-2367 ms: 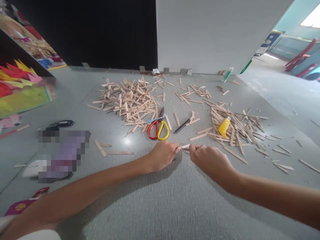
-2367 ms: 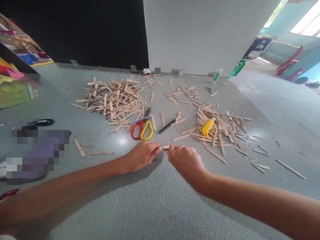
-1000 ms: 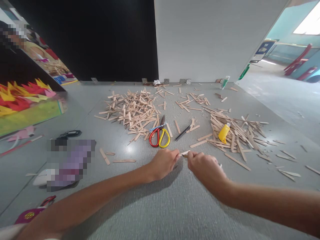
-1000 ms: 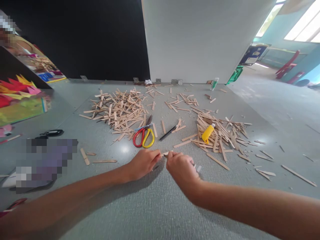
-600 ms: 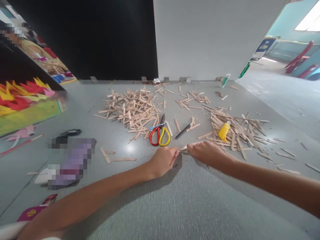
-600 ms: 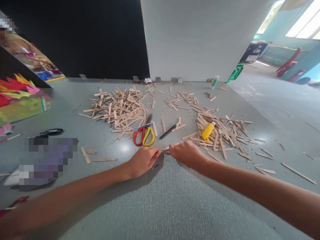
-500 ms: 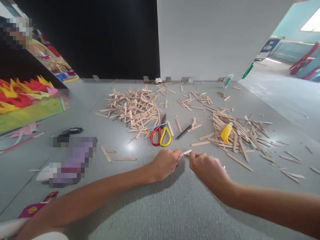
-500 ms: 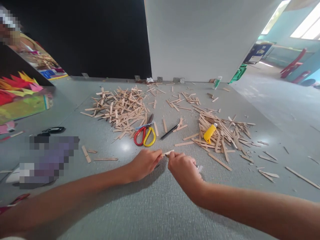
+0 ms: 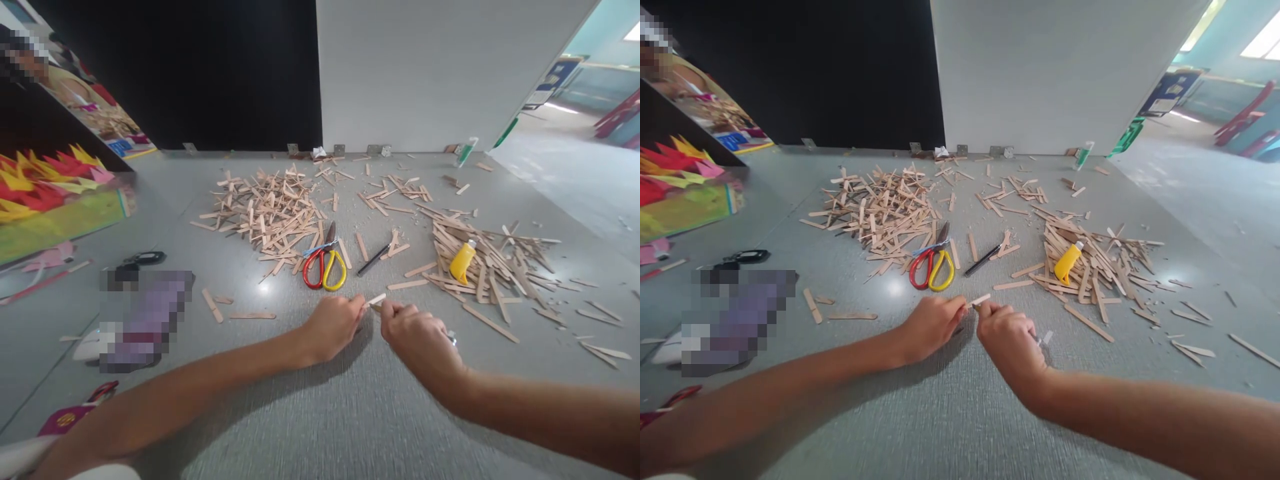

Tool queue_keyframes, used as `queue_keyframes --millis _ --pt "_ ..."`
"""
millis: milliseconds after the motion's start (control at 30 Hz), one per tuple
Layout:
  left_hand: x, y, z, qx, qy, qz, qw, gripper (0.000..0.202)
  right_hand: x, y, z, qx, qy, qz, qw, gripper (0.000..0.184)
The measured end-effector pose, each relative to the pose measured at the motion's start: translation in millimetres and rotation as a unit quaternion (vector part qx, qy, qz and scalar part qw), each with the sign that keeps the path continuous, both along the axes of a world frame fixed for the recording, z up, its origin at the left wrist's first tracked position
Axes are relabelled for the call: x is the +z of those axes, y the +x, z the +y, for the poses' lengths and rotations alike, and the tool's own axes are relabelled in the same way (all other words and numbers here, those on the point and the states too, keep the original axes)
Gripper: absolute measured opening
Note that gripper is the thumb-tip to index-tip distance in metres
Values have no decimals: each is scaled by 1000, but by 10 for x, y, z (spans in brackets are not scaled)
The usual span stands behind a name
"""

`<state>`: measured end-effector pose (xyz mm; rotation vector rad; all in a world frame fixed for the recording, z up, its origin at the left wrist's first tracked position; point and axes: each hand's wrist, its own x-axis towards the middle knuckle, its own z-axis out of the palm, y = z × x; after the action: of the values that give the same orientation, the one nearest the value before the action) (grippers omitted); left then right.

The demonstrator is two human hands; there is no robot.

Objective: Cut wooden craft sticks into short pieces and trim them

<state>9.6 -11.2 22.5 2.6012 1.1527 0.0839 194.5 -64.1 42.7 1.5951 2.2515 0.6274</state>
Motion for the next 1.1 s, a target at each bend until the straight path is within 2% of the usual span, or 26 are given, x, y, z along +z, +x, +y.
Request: queue_keyframes --millis 100,200,267,400,500,567,633,700,733,800,867,900,1000,1067,1100 --pt "-50 -4 1 1 19 -10 1000 33 40 32 125 31 -46 47 997 23" --pt "-112 -7 9 0 41 -29 999 30 119 175 372 72 -82 56 992 24" --pt "-154 -11 5 -2 60 -45 997 28 139 226 424 86 -89 54 991 27" --pt "-227 -22 -45 -11 109 -83 990 30 74 173 216 68 -54 46 995 32" --pt "-235 -34 -98 -15 154 -123 980 40 -18 174 71 58 4 48 997 34" --pt "-208 -42 -124 -20 181 -153 971 44 -69 251 63 71 49 90 992 34" --pt "-164 -48 -132 -22 207 -210 955 47 -94 353 99 91 55 174 979 34" --pt "-117 -47 -119 2 216 -286 934 51 -80 422 135 90 -6 291 953 29" --pt "-95 -44 -105 21 204 -319 925 53 -57 430 142 79 -51 354 930 27" --pt "-61 -36 -73 54 136 -365 919 57 15 391 126 52 -149 466 871 24" --pt "-33 -30 -51 54 47 -392 917 55 108 310 82 30 -219 538 814 24" --pt "-18 -29 -48 46 10 -404 913 52 156 270 55 22 -240 558 794 24" --pt "31 -34 -63 32 -66 -421 904 47 288 216 -16 -18 -288 578 764 15" --pt "61 -38 -76 47 -113 -422 898 48 371 250 -42 -42 -331 574 748 6" --pt "71 -38 -80 63 -139 -422 894 48 416 282 -48 -47 -349 571 741 8"
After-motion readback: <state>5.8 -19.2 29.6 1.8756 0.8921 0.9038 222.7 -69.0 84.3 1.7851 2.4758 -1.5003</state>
